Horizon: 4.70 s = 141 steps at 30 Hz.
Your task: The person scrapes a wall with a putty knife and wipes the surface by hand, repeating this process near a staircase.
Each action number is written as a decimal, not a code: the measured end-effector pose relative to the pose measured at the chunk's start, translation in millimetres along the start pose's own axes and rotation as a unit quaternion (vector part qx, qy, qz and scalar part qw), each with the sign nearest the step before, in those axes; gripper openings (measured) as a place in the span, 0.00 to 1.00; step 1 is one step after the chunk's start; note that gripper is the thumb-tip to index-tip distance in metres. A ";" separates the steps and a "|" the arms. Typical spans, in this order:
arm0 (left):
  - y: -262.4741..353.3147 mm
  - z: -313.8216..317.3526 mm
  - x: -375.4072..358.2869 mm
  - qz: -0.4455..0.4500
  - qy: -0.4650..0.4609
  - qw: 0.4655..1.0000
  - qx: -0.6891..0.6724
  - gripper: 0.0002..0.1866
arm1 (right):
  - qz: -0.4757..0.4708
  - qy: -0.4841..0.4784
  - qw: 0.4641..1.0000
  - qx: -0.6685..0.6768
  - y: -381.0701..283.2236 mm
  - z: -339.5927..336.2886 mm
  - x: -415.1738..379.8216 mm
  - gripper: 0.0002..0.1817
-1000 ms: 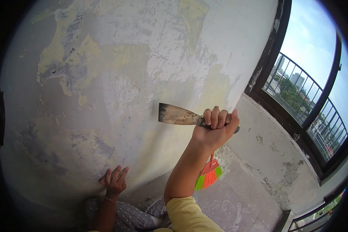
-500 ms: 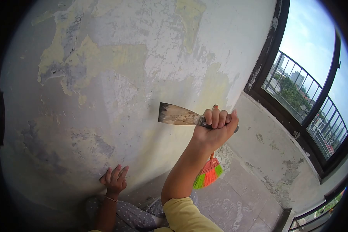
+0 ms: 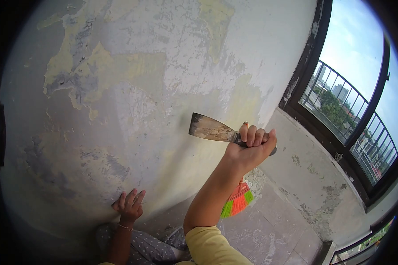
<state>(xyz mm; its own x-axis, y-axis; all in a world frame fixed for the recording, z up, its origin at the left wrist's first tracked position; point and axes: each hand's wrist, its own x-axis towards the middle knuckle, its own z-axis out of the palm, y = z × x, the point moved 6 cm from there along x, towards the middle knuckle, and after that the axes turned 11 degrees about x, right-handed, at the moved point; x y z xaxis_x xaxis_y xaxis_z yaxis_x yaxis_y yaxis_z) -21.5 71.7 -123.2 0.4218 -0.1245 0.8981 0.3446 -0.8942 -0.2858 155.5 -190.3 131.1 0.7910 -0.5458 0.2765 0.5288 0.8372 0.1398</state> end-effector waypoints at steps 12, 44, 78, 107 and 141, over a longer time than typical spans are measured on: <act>0.5 1.2 -2.3 0.007 0.010 1.000 0.007 0.20 | -0.041 0.019 0.999 0.023 -1.7 1.7 -3.8 0.21; -1.2 -0.2 -3.8 0.009 -0.005 1.000 -0.005 0.20 | 0.030 -0.042 0.996 -0.071 11.9 2.3 -13.1 0.20; 4.6 0.7 15.4 -0.004 -0.074 0.997 0.014 0.24 | 0.212 0.130 0.949 -0.194 -41.8 -206.6 -78.5 0.18; 180.0 129.1 -158.7 -0.258 -0.655 0.475 -0.528 0.18 | 0.199 0.355 0.912 -0.047 -133.7 -426.6 -69.6 0.13; 145.8 18.1 -29.5 0.104 -0.644 0.597 -0.468 0.19 | 0.238 0.315 0.912 -0.111 -134.1 -410.6 -70.2 0.18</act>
<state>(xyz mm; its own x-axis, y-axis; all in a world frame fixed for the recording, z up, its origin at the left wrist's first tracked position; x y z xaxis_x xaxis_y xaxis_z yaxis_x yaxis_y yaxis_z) 31.5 -47.2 -197.4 0.8761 -0.3795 -0.2974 -0.1925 -0.8409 0.5058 155.4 -278.8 -297.5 0.9303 -0.0940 -0.3546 0.0739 0.9948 -0.0698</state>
